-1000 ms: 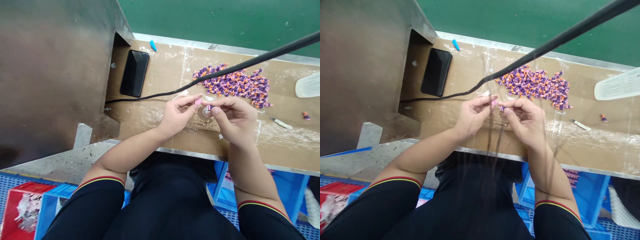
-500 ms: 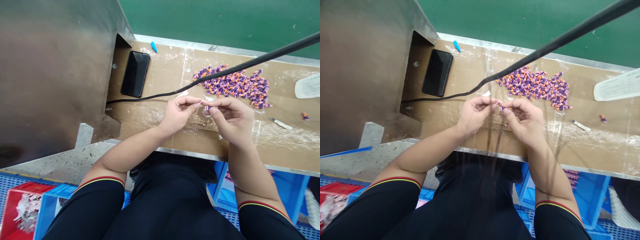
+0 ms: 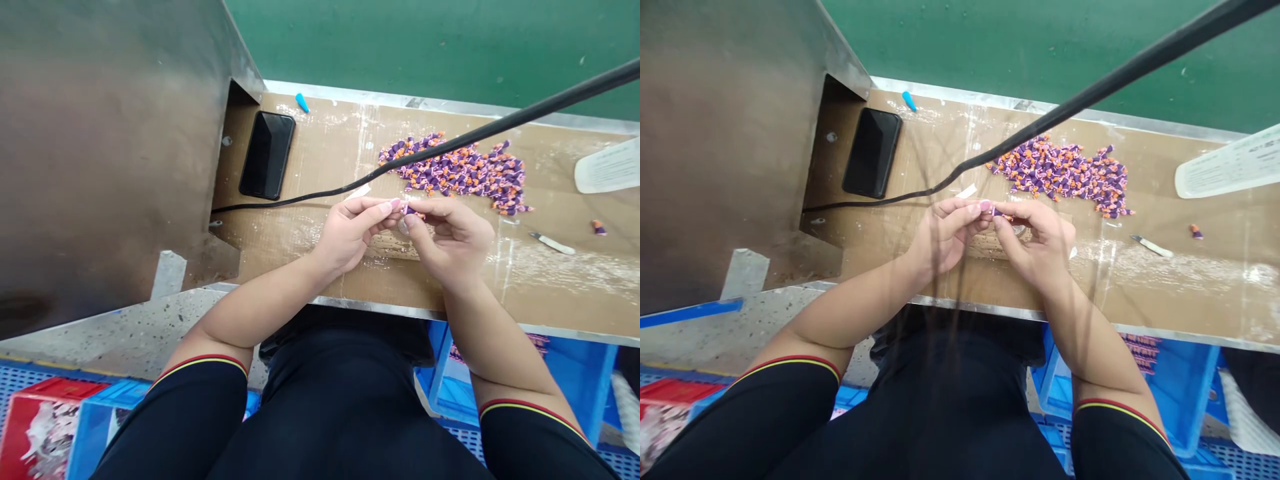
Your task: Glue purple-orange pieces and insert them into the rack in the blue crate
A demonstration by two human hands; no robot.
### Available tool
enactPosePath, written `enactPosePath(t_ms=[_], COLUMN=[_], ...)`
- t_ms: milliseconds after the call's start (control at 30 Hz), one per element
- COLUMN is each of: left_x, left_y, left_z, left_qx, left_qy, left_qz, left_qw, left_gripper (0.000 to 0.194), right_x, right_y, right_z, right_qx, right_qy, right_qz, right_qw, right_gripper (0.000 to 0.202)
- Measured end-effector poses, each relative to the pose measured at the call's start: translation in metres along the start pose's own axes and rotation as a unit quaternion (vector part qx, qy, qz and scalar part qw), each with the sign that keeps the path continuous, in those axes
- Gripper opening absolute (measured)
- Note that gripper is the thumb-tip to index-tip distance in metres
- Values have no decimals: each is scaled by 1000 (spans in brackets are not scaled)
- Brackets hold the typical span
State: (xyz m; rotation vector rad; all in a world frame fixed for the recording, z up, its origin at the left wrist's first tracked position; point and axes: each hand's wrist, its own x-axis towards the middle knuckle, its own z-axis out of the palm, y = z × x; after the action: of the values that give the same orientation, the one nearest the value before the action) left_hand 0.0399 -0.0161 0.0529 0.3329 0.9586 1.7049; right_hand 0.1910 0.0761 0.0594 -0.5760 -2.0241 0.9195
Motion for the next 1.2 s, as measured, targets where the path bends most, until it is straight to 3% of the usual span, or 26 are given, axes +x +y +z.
enactPosePath(t_ms=[300,533,833,1200], left_x=[-3,-2,-6,-13], left_y=[1,-7,-8,-5], left_z=[5,0,1,2], left_qx=[-15,55,145,228], left_qy=[-13,3,-6,-13], left_qz=[35,76,163,270], left_qw=[999,996,976,935], left_gripper=[33,40,38,28], right_x=[0,1,-4,-5], right_y=[3,2,0,-7], right_z=[4,5,5,6], right_qx=[-38,-26,-12,8], right_qy=[24,32,42,53], right_qz=[-37,-50,15,-28], right_qw=[998,998,999,998], right_gripper=[13,10,12,3])
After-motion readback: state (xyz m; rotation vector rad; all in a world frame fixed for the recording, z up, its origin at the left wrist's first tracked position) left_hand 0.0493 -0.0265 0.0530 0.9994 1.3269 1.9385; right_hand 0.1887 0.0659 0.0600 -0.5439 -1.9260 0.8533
